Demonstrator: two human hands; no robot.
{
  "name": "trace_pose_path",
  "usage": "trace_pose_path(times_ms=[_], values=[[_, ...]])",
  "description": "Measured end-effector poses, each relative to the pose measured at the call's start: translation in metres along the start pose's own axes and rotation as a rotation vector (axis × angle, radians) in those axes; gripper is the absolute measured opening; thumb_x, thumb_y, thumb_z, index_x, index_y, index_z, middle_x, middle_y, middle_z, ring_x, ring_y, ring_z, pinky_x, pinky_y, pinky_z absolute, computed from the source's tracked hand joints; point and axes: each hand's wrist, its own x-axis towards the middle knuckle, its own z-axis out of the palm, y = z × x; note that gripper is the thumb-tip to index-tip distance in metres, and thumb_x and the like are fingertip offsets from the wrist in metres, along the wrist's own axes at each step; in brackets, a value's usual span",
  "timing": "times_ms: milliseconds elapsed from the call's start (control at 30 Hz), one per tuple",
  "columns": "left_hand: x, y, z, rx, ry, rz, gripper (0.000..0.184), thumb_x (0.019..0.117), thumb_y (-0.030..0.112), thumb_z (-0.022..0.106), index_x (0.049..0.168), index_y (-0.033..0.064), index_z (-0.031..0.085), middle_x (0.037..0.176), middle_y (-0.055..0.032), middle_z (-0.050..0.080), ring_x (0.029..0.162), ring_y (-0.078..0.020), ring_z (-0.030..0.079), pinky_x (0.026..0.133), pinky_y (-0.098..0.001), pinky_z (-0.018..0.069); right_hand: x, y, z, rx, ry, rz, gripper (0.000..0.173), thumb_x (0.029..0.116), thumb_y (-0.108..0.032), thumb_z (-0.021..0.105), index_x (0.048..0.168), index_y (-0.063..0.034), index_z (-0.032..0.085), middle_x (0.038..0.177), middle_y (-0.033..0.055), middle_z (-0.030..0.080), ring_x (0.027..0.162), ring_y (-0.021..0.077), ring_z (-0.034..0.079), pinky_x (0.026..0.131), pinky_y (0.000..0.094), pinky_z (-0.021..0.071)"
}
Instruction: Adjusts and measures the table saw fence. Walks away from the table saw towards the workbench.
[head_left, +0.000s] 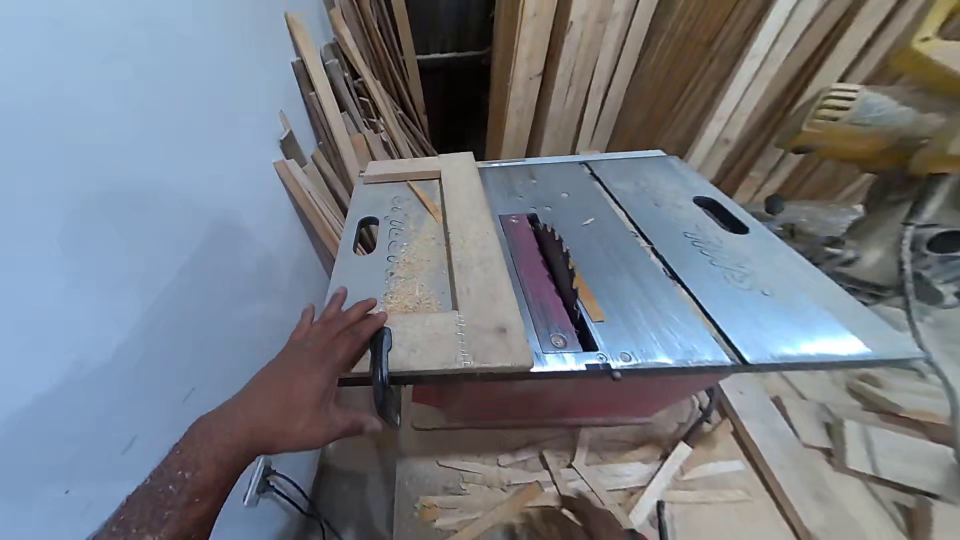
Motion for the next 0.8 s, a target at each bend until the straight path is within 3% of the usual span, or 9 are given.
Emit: trace_pose_path(times_ms=[67, 133, 233, 300, 367, 500, 667, 733, 800], values=[[0.000, 0.004, 0.002, -0.006, 0.021, 0.036, 0.122, 0.0656, 0.094, 0.058, 0.159, 0.0185, 0.040, 0.167, -0.0025, 0.033, 0.158, -0.0293, 0.018, 0.122, -0.0707, 0.0144, 0.039, -0.047, 0.023, 0.326, -0.014, -0.077, 0.046, 0.1038, -0.033, 0.058, 0.132, 0.0027, 0.065, 0.138, 0.0235, 0.062, 0.132, 0.0363, 0.058, 0.112, 0.0519, 0.0462], [-0.001, 0.003, 0.009, -0.026, 0.069, 0.061, 0.119, 0.0694, 0.098, 0.048, 0.158, 0.0177, 0.043, 0.164, -0.0030, 0.038, 0.157, -0.0278, 0.024, 0.123, -0.0689, 0.0187, 0.088, -0.082, 0.058, 0.796, -0.073, 0.025, 0.052, 0.1063, -0.034, 0.048, 0.141, 0.0033, 0.056, 0.141, 0.0174, 0.061, 0.129, 0.0253, 0.061, 0.108, 0.0433, 0.0515], [-0.001, 0.001, 0.025, -0.056, 0.183, 0.079, 0.109, 0.0746, 0.093, 0.051, 0.153, 0.0176, 0.048, 0.161, -0.0045, 0.043, 0.154, -0.0262, 0.031, 0.123, -0.0615, 0.0273, 0.152, -0.122, 0.108, 1.409, -0.014, 0.356, 0.047, 0.1090, -0.025, 0.038, 0.146, 0.0020, 0.048, 0.144, 0.0156, 0.059, 0.128, 0.0224, 0.060, 0.102, 0.0419, 0.0529], [0.000, 0.000, 0.032, -0.052, 0.243, 0.087, 0.106, 0.0767, 0.092, 0.051, 0.150, 0.0159, 0.051, 0.159, -0.0053, 0.046, 0.153, -0.0264, 0.034, 0.123, -0.0596, 0.0310, 0.172, -0.145, 0.127, 1.620, 0.102, 0.429, 0.040, 0.1105, -0.018, 0.036, 0.144, 0.0000, 0.050, 0.135, 0.0126, 0.063, 0.116, 0.0180, 0.064, 0.094, 0.0374, 0.0559], [0.002, 0.000, 0.036, -0.055, 0.285, 0.100, 0.102, 0.0779, 0.090, 0.052, 0.148, 0.0160, 0.054, 0.157, -0.0041, 0.049, 0.151, -0.0264, 0.036, 0.121, -0.0587, 0.0334, 0.180, -0.164, 0.137, 1.766, 0.227, 0.454, 0.034, 0.1107, -0.015, 0.035, 0.135, -0.0014, 0.055, 0.115, 0.0087, 0.067, 0.098, 0.0133, 0.066, 0.082, 0.0323, 0.0578], [0.003, -0.002, 0.040, -0.046, 0.310, 0.102, 0.095, 0.0790, 0.085, 0.056, 0.146, 0.0177, 0.056, 0.154, -0.0010, 0.051, 0.151, -0.0260, 0.036, 0.120, -0.0595, 0.0346, 0.186, -0.179, 0.142, 2.064, 0.239, 0.510, 0.034, 0.1122, -0.020, 0.033, 0.131, -0.0032, 0.056, 0.110, 0.0084, 0.069, 0.097, 0.0140, 0.067, 0.083, 0.0310, 0.0580], [0.005, 0.001, 0.040, -0.036, 0.310, 0.091, 0.090, 0.0797, 0.080, 0.059, 0.145, 0.0187, 0.056, 0.153, 0.0022, 0.053, 0.151, -0.0246, 0.037, 0.120, -0.0593, 0.0347, 0.188, -0.193, 0.128, 2.159, 0.231, 0.510, 0.036, 0.1130, -0.020, 0.026, 0.105, -0.0056, 0.059, 0.078, 0.0019, 0.067, 0.068, 0.0066, 0.068, 0.059, 0.0213, 0.0579], [0.006, 0.001, 0.039, -0.041, 0.307, 0.090, 0.090, 0.0790, 0.079, 0.061, 0.145, 0.0185, 0.056, 0.153, 0.0026, 0.053, 0.151, -0.0244, 0.037, 0.120, -0.0593, 0.0343, 0.189, -0.186, 0.126, 2.072, 0.116, 0.593, 0.042, 0.1137, -0.029, 0.029, 0.094, -0.0074, 0.058, 0.064, 0.0005, 0.061, 0.051, 0.0064, 0.060, 0.046, 0.0211, 0.0512], [0.006, 0.000, 0.039, -0.053, 0.298, 0.076, 0.090, 0.0782, 0.079, 0.062, 0.145, 0.0195, 0.056, 0.154, 0.0041, 0.052, 0.151, -0.0235, 0.037, 0.120, -0.0590, 0.0349, 0.190, -0.168, 0.113, 1.898, -0.119, 0.700, 0.044, 0.1122, -0.039, 0.035, 0.084, -0.0108, 0.054, 0.055, -0.0018, 0.047, 0.041, 0.0073, 0.042, 0.039, 0.0224, 0.0390]])
